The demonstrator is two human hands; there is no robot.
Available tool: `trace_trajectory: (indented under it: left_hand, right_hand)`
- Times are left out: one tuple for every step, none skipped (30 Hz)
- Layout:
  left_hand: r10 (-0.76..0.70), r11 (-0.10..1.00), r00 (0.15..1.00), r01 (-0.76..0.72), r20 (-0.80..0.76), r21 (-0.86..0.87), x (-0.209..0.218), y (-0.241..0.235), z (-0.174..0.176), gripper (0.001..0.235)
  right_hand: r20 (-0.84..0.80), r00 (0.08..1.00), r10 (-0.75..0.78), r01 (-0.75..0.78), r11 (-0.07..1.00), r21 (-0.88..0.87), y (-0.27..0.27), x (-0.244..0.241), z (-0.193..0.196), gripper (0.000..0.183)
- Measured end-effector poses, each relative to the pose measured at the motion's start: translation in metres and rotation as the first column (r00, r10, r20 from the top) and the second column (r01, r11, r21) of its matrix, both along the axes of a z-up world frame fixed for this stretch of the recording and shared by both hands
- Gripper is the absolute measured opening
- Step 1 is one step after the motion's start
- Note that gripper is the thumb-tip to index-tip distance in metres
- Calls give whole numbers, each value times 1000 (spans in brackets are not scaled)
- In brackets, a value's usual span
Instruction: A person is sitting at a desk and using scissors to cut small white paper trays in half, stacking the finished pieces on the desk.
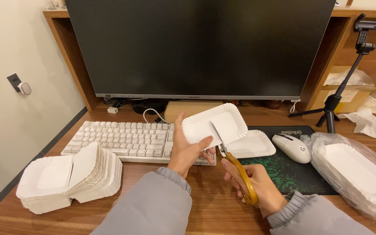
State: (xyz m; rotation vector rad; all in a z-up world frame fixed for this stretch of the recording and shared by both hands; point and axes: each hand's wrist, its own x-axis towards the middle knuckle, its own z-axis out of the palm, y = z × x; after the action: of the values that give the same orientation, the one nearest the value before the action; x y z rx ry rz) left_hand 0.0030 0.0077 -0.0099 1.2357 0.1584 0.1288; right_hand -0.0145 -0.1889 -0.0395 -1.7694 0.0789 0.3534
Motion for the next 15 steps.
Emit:
trace_trajectory:
  left_hand:
    - [0,1000,1000,0,-1,0,2,1,-2,116]
    - [-8,1000,1000,8,8,-2,4,1,-5,114]
    - [-16,1000,1000,16,17,-4,5,1,-8,111]
    - [-16,1000,1000,17,17,-4,5,1,-8,111]
    - [-13,1000,1000,13,12,-4,5,1,-8,109]
    - [-11,1000,1000,11,9,-3,5,1,-8,107]
    - [-12,1000,1000,12,9,-2,5,0,-9,107]
    - [-31,999,999,31,17,-7,6,-1,-10,106]
    - [-50,999,998,51,24,-12,6,-1,-11,105]
    - [-52,999,998,52,25,-11,5,-4,-11,105]
    - [-66,998,997,67,51,-5,3,-6,-11,104]
    - [-81,997,994,81,77,2,1,-8,-12,102]
    - [-82,997,994,82,77,2,2,-9,-12,102]
    - [-80,997,994,81,72,-6,3,-8,-13,102]
    - [-77,997,995,78,67,-14,3,-8,-13,103]
  right_hand:
    - [-1,1000,0,0,1000,0,0,2,-1,61]
    - [-4,1000,4,-4,1000,4,0,3,-3,62]
    - [-8,1000,9,-9,1000,8,-1,5,-4,62]
    - [-8,1000,9,-9,1000,8,1,3,-2,62]
    - [-39,999,-12,13,1000,13,2,1,1,63]
    - [-68,997,-34,35,999,17,3,0,4,64]
    - [-68,997,-35,36,999,18,4,-1,7,64]
    - [-80,996,-42,46,998,41,5,-3,10,64]
    - [-93,994,-50,56,996,64,5,-5,12,63]
    - [-92,994,-51,57,996,64,4,-3,10,63]
    - [-92,995,-47,55,995,84,2,-1,8,63]
    - [-92,995,-44,53,993,103,0,1,6,63]
    - [-91,995,-45,54,993,103,2,-1,9,63]
    - [-94,994,-57,64,996,67,3,-3,12,65]
    - [-97,993,-70,73,997,31,5,-5,15,66]
